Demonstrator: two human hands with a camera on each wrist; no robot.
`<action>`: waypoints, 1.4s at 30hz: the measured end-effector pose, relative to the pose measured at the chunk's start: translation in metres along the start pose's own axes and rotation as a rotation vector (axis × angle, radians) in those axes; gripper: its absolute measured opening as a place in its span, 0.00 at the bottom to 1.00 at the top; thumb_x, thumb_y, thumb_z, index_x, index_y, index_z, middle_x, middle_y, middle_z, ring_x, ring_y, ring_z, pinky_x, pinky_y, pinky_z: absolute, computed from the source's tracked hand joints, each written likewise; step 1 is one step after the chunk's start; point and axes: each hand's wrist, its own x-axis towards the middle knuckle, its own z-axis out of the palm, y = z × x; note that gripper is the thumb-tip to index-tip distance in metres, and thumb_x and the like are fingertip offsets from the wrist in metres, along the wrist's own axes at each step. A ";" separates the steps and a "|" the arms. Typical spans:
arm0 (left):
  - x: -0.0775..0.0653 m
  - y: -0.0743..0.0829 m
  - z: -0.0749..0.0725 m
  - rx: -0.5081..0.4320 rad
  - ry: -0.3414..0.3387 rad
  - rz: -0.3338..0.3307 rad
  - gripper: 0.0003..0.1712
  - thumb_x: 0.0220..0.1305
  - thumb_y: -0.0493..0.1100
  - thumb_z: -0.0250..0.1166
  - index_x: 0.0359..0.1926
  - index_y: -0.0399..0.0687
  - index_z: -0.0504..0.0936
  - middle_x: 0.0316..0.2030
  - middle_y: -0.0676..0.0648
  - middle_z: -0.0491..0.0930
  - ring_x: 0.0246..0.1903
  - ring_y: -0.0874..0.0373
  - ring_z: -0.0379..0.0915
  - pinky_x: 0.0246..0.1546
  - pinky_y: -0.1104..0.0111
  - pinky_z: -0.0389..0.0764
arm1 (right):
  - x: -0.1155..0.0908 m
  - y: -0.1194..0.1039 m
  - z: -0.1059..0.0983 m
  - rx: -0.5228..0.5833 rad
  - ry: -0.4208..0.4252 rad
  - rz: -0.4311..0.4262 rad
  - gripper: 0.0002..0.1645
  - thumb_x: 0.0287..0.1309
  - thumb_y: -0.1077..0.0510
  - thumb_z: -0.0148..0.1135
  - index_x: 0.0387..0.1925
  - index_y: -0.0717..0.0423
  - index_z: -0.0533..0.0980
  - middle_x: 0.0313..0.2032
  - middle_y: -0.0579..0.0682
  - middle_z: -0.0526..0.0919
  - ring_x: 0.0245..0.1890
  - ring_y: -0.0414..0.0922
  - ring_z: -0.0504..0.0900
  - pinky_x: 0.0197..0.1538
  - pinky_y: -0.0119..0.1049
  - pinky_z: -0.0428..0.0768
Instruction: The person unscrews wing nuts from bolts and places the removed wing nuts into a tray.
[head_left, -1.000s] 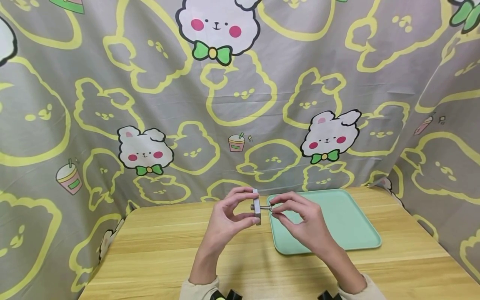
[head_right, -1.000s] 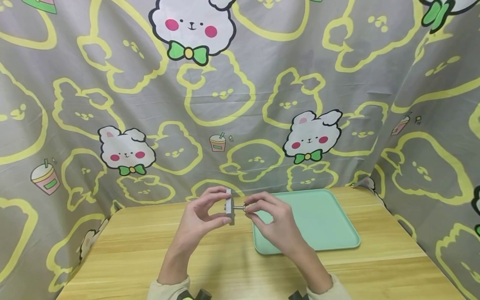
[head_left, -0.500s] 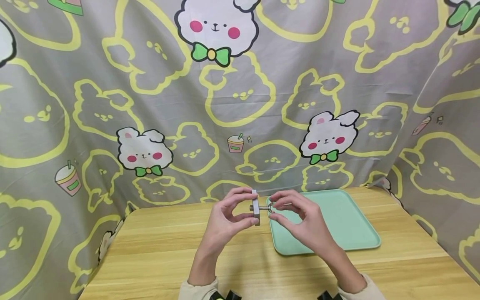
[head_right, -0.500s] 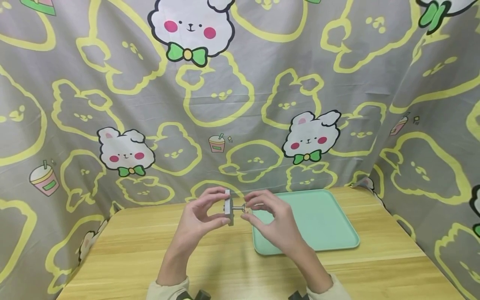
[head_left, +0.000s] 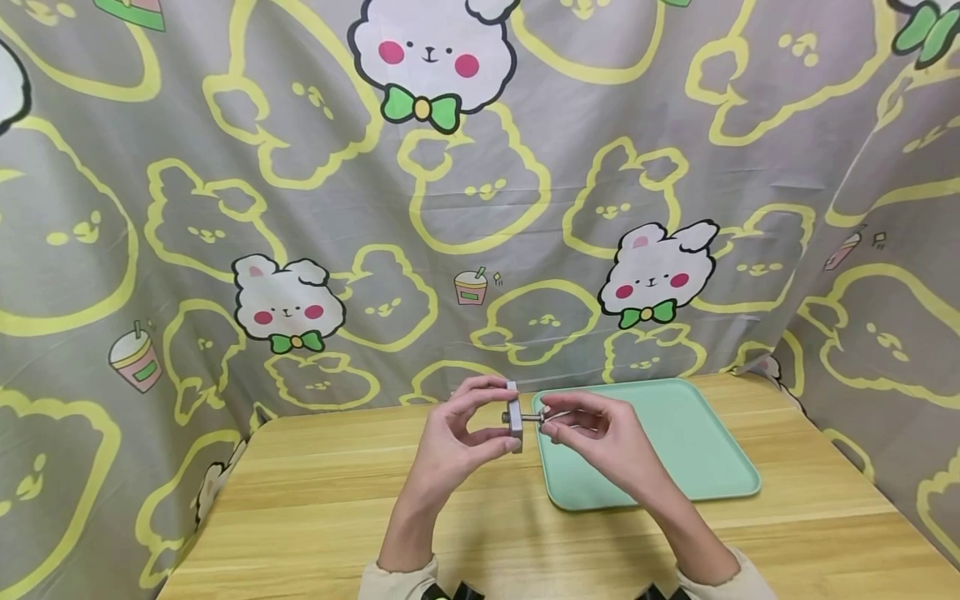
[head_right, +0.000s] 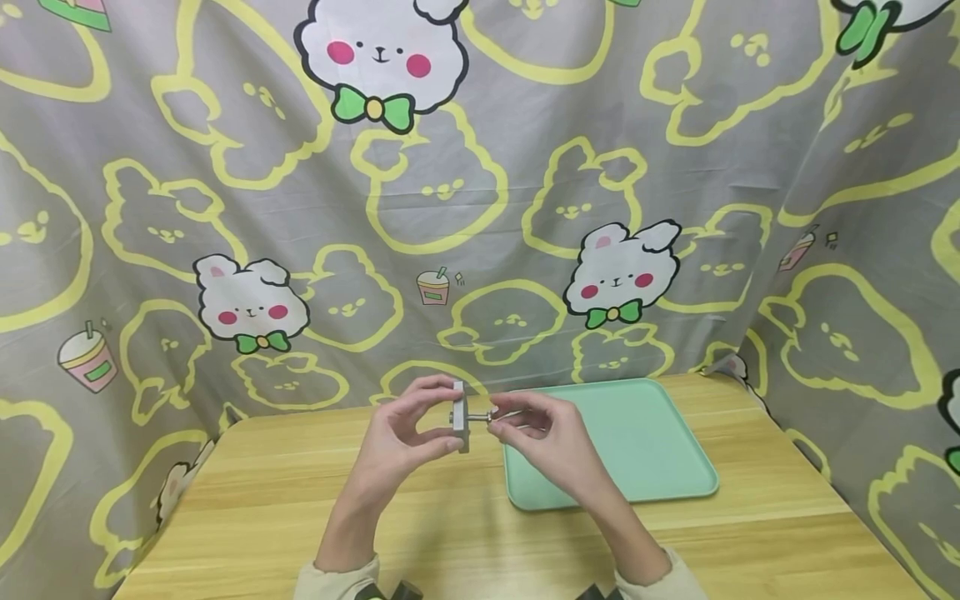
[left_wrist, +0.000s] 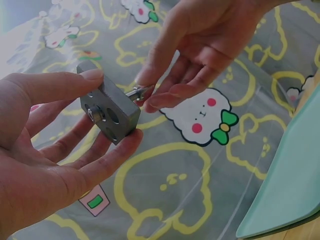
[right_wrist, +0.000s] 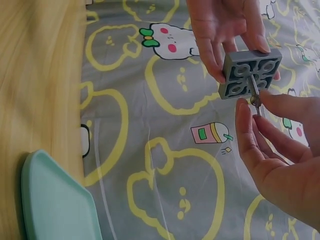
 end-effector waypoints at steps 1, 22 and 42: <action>0.000 0.000 0.000 0.002 -0.001 0.001 0.27 0.54 0.23 0.74 0.58 0.34 0.82 0.63 0.37 0.69 0.60 0.45 0.73 0.53 0.50 0.86 | 0.000 0.000 0.000 0.001 -0.001 -0.005 0.18 0.61 0.61 0.73 0.53 0.57 0.83 0.43 0.55 0.88 0.39 0.48 0.90 0.45 0.43 0.90; 0.001 0.000 0.000 -0.008 -0.002 0.013 0.27 0.55 0.24 0.74 0.57 0.32 0.82 0.63 0.36 0.70 0.59 0.46 0.74 0.52 0.50 0.86 | 0.000 0.004 0.007 -0.147 0.087 -0.365 0.13 0.59 0.76 0.67 0.36 0.55 0.84 0.43 0.50 0.87 0.42 0.43 0.86 0.42 0.34 0.89; 0.000 0.001 0.000 -0.006 -0.003 0.004 0.27 0.54 0.23 0.74 0.57 0.32 0.82 0.63 0.34 0.68 0.59 0.46 0.74 0.54 0.50 0.86 | 0.001 0.006 0.003 -0.101 0.084 -0.365 0.14 0.60 0.75 0.67 0.42 0.57 0.83 0.45 0.53 0.85 0.44 0.46 0.86 0.47 0.36 0.89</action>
